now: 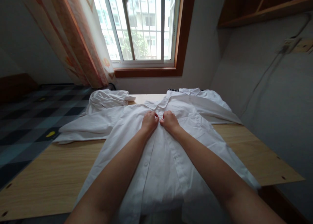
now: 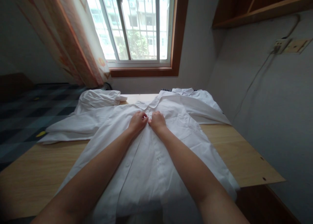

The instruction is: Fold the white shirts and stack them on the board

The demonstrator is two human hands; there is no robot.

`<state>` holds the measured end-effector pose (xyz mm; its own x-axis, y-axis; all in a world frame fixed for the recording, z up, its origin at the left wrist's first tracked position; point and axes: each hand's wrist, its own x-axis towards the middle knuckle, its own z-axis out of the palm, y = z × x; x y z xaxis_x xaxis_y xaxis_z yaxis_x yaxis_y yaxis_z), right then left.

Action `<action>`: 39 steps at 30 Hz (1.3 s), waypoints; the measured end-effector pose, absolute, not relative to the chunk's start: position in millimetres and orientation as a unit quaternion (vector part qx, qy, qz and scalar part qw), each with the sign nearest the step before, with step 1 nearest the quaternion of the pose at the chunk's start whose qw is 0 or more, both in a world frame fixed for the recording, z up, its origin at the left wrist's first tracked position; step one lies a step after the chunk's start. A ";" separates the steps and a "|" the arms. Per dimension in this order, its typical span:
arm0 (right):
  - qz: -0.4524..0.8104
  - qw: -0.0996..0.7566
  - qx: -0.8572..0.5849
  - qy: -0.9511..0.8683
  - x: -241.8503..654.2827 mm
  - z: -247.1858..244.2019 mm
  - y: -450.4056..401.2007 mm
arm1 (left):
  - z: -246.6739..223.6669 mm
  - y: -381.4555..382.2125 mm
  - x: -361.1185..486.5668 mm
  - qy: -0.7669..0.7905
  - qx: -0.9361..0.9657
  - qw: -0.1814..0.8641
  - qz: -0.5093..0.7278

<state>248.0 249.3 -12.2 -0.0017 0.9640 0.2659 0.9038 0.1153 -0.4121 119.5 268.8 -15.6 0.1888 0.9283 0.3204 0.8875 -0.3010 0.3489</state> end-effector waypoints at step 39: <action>0.501 0.531 -0.473 -0.493 261.4 -25.9 264.5 | 8.4 271.0 128.8 0.613 0.738 0.137 0.246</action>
